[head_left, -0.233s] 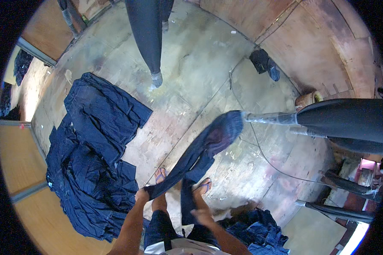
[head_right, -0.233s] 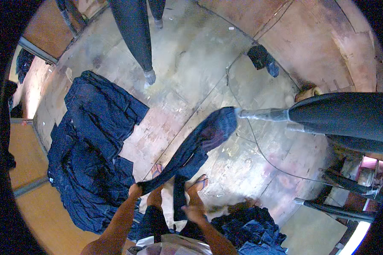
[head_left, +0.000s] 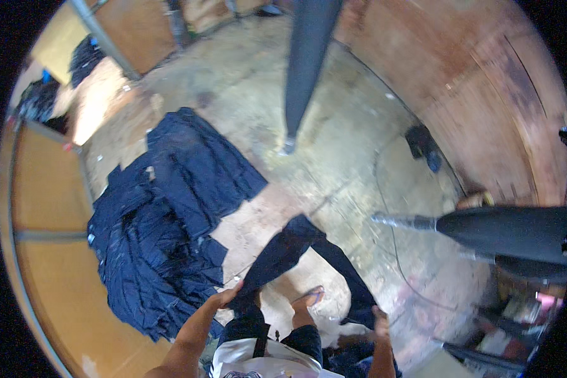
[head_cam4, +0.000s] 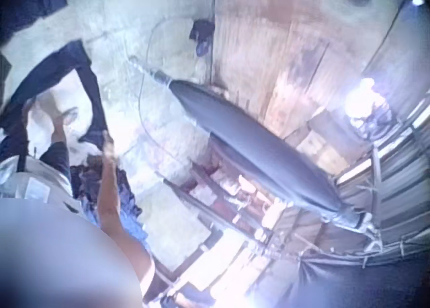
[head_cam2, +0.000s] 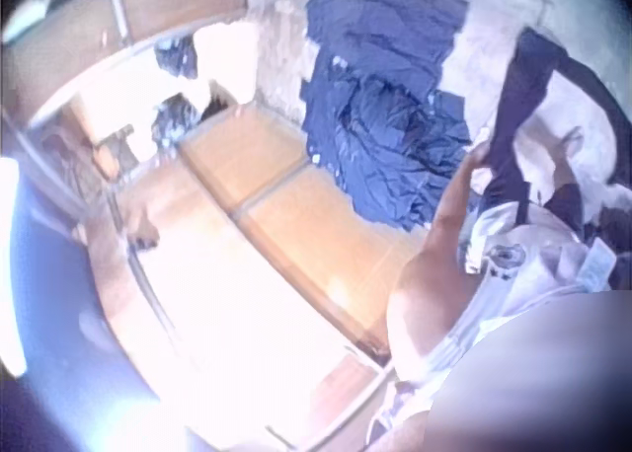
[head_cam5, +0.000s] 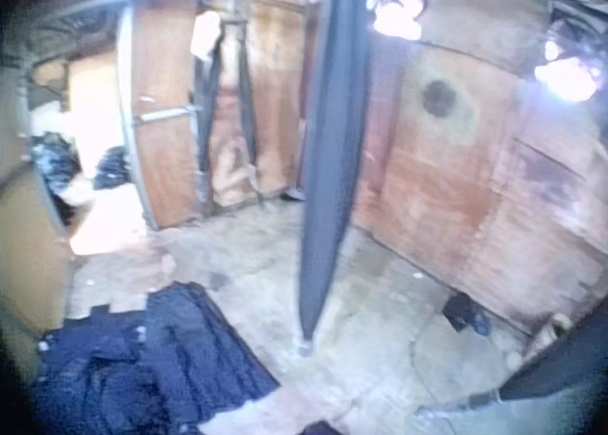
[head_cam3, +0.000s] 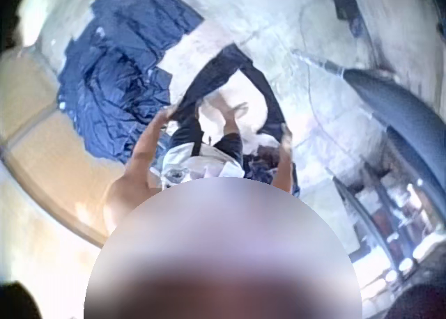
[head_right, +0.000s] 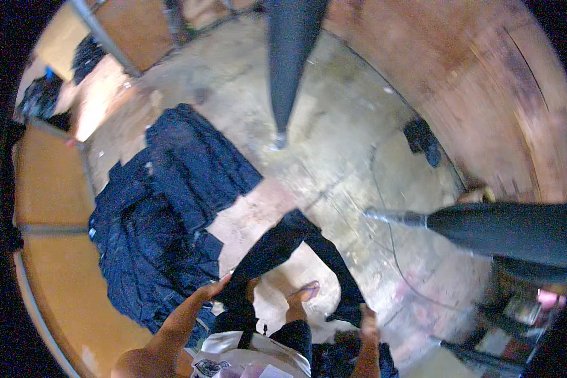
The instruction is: The person repeatedly picks up denim jeans from a pile, hangs them on a vertical pipe, and sprays them with a handheld spray gun. After spraying, the jeans are removed and placed back on the pile. The person also refills the spray gun from a bucket of dark liquid.
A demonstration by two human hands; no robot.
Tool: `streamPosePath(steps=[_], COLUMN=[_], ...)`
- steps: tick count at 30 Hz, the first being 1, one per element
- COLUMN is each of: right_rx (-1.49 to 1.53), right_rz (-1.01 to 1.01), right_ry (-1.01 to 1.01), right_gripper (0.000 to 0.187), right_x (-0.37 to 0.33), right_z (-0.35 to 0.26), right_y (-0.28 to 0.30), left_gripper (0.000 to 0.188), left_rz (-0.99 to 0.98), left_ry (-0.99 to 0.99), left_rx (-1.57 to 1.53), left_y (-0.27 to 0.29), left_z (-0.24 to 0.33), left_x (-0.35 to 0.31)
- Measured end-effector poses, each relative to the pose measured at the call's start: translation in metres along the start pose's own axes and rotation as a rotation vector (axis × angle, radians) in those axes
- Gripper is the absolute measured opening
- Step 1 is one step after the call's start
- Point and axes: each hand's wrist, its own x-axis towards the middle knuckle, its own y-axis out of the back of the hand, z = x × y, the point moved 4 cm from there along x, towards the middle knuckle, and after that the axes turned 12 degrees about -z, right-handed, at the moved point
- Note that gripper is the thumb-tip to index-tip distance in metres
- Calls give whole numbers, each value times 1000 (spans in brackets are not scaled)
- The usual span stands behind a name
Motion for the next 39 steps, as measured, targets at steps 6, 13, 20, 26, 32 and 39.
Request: streamPosePath(steps=[6,13,20,26,32,39], right_rx=[184,-338,393,-148,-1254,265], right_rz=[-180,-166,-494,-458,-606,-131], right_ry=[223,626,1051,942,336,-383], right_gripper=[41,54,38,32,42,47], right_x=[19,26,-147,-79,57,-62], right_z=[-172,-387,-560,-449,-53,206], right_y=[-28,-214,-246,-322,-278,-60], left_gripper=[65,56,35,61,31,30], left_rz=[361,695,1076,1127,757,324], left_ry=[-603,-1129,-1755,-1680,-86,-31], left_rx=[70,-243,-342,-304,1127,521], left_y=[-7,119,86,113,119,79], left_z=[139,194,121,-15,-156,-118], left_x=[-145,-362,-688,-594,-230,-77])
